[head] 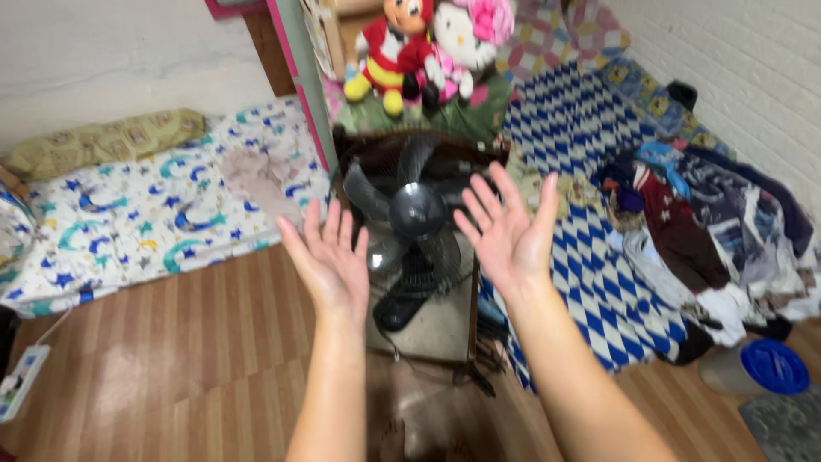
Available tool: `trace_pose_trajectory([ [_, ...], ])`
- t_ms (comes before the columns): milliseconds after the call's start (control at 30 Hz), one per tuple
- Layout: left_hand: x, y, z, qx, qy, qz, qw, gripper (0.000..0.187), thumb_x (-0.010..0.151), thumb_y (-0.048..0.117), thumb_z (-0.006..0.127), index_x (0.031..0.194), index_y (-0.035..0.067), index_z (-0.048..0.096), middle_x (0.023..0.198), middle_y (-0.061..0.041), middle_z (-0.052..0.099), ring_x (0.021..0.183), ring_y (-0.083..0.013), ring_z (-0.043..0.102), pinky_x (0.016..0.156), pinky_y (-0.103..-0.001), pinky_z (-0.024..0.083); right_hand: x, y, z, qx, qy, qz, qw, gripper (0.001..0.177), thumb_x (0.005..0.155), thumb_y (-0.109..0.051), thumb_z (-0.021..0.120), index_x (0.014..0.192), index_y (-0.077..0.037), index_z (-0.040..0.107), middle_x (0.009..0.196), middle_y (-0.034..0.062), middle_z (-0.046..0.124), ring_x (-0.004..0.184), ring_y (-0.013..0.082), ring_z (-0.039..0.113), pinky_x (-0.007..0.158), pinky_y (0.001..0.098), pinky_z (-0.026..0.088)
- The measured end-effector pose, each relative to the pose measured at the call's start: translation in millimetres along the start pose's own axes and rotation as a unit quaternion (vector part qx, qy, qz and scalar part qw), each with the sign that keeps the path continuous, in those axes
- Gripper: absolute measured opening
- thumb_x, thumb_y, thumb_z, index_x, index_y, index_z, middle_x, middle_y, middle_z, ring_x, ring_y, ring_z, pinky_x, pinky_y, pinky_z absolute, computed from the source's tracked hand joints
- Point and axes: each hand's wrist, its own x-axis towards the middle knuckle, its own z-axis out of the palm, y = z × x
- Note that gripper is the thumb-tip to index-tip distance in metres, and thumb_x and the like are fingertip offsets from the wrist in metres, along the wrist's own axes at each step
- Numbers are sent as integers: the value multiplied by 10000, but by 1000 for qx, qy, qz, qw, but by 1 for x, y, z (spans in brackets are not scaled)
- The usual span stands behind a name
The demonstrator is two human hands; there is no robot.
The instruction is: The person assembles a black table fan by attaching the front wire cage to the fan head. They repeatedly align and press the cage onto the fan blades and motor housing, rotating it to secure the fit. The fan remains on a wooden chair throughout the process.
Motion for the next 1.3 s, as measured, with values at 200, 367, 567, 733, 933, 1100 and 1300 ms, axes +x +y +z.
trace_pose_trajectory([
  [200, 10, -11, -10, 21, 22, -7, 1000, 1047, 871, 781, 401, 1613, 66, 212, 1673, -223, 243, 1558, -358, 208, 1230, -538, 133, 5, 6, 7, 20, 19, 15, 1000, 994, 879, -791, 339, 1590, -96, 332, 1649, 225, 333, 1527, 361, 315, 1206, 527, 290],
  [367, 24, -20, -7, 16, 6, -13, 1000, 979, 916, 729, 384, 1596, 42, 230, 1652, -227, 301, 1539, -360, 283, 1228, -519, 183, 11, 7, 9, 30, 30, 14, 999, 975, 890, -780, 327, 1580, -92, 348, 1638, 219, 356, 1516, 353, 335, 1199, 517, 302],
  [567, 34, -28, -2, 62, 5, -25, 998, 883, 942, 669, 379, 1578, 63, 284, 1624, -199, 368, 1526, -323, 309, 1218, -511, 211, 16, 6, 10, 43, 47, 12, 998, 961, 892, -771, 328, 1568, -89, 372, 1624, 206, 387, 1496, 341, 368, 1186, 511, 319],
  [733, 47, -35, -7, 98, 14, -50, 994, 759, 990, 576, 394, 1555, 73, 346, 1598, -159, 423, 1512, -291, 347, 1212, -486, 249, 18, 8, 12, 71, 55, 14, 996, 948, 898, -770, 328, 1559, -93, 387, 1620, 205, 399, 1492, 335, 376, 1182, 508, 325],
  [933, 54, -42, -9, 122, 7, -71, 990, 583, 1014, 381, 445, 1517, 89, 413, 1563, -116, 485, 1459, -258, 445, 1174, -454, 326, 18, 9, 17, 88, 34, 10, 995, 924, 907, -752, 341, 1556, -98, 404, 1599, 194, 429, 1477, 331, 390, 1177, 498, 335],
  [1100, 59, -43, -1, 139, -6, -86, 987, 528, 1035, 368, 428, 1478, 84, 478, 1534, -126, 531, 1443, -253, 466, 1164, -438, 344, 22, 9, 18, 92, 48, 13, 995, 909, 913, -742, 342, 1543, -91, 418, 1582, 177, 463, 1461, 316, 415, 1177, 493, 343],
  [1300, 67, -44, -2, 131, -27, -77, 988, 537, 1037, 381, 418, 1469, 71, 497, 1524, -143, 548, 1441, -263, 477, 1167, -449, 348, 32, 16, 20, 94, 48, 33, 994, 914, 909, -749, 338, 1536, -89, 424, 1573, 181, 470, 1461, 315, 417, 1175, 493, 338],
])
